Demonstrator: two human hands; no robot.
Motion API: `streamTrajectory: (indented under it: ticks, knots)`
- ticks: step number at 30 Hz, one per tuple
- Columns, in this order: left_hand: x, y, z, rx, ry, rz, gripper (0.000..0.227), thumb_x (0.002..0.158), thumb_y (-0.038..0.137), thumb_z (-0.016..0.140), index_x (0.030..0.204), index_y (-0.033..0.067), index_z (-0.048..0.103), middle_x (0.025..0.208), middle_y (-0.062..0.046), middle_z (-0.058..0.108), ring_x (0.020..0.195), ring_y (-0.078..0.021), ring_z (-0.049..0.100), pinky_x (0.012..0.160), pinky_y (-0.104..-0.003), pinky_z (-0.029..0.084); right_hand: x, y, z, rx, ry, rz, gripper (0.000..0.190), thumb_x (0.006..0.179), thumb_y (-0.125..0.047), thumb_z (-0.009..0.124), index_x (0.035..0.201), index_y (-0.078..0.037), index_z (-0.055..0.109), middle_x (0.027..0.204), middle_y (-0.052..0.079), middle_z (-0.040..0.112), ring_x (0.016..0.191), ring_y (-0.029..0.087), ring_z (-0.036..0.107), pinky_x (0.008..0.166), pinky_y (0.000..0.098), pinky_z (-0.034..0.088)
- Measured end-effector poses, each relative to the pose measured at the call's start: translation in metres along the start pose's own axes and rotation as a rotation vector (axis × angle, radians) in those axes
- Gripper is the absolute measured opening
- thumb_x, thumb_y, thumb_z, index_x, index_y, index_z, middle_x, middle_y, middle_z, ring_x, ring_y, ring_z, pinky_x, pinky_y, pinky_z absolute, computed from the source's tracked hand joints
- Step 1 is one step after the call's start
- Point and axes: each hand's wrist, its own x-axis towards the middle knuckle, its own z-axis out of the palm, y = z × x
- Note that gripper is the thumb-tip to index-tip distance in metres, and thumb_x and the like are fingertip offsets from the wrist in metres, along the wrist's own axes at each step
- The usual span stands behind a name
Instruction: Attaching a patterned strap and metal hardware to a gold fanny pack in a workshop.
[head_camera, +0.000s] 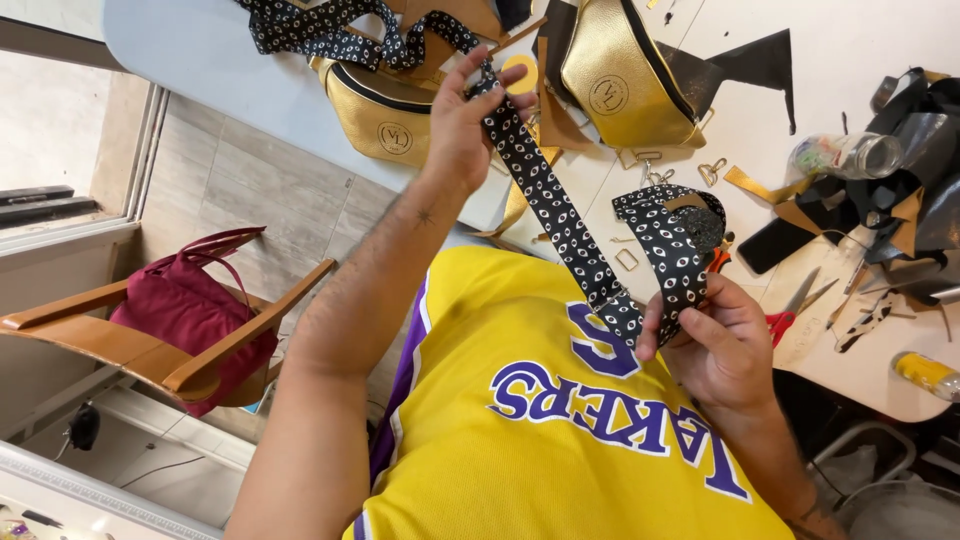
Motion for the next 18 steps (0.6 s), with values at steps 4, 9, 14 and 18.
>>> streamTrajectory:
  ticks: [4,9,14,18]
  knots:
    - [0.024,0.028,-0.002,0.092,0.034,0.074,0.052,0.098,-0.008,0.056,0.147,0.0058,0.047,0.115,-0.029,0.074,0.081,-0.0378,0.075,0.073,-0.045,0.063,-0.005,-0.001,-0.016,0.009,-0.014,-0.047,0.014,0.099,-0.001,0.059,0.113,0.001,0.059,0.092,0.029,0.068,0.063,0.037,0.069,0.058,0.0420,0.062]
    - [0.042,0.060,0.000,0.315,0.077,0.171,0.015,0.100,-0.005,0.055,0.113,-0.0003,0.062,0.105,-0.022,0.077,0.080,-0.0308,0.081,0.070,-0.042,0.071,0.000,-0.002,-0.031,0.029,0.009,-0.155,0.022,0.101,-0.003,0.058,0.123,0.000,0.063,0.089,0.024,0.066,0.068,0.034,0.068,0.063,0.0431,0.062]
    - [0.041,0.106,-0.011,1.141,0.172,0.231,0.033,0.098,-0.002,0.060,0.129,0.0079,0.058,0.095,-0.003,0.081,0.066,-0.0048,0.082,0.048,-0.015,0.068,0.026,0.003,-0.040,0.044,0.131,-0.301,0.021,0.110,-0.011,0.057,0.128,-0.010,0.066,0.107,0.015,0.071,0.106,0.034,0.071,0.112,0.0556,0.057]
    - [0.031,0.157,-0.040,1.279,0.243,0.255,0.041,0.078,-0.007,0.075,0.116,0.0070,0.070,0.116,-0.009,0.071,0.077,-0.0210,0.083,0.049,-0.024,0.078,0.046,0.015,-0.025,0.118,0.109,-0.295,0.019,0.108,-0.007,0.060,0.126,-0.005,0.066,0.115,0.015,0.075,0.111,0.035,0.072,0.109,0.0493,0.059]
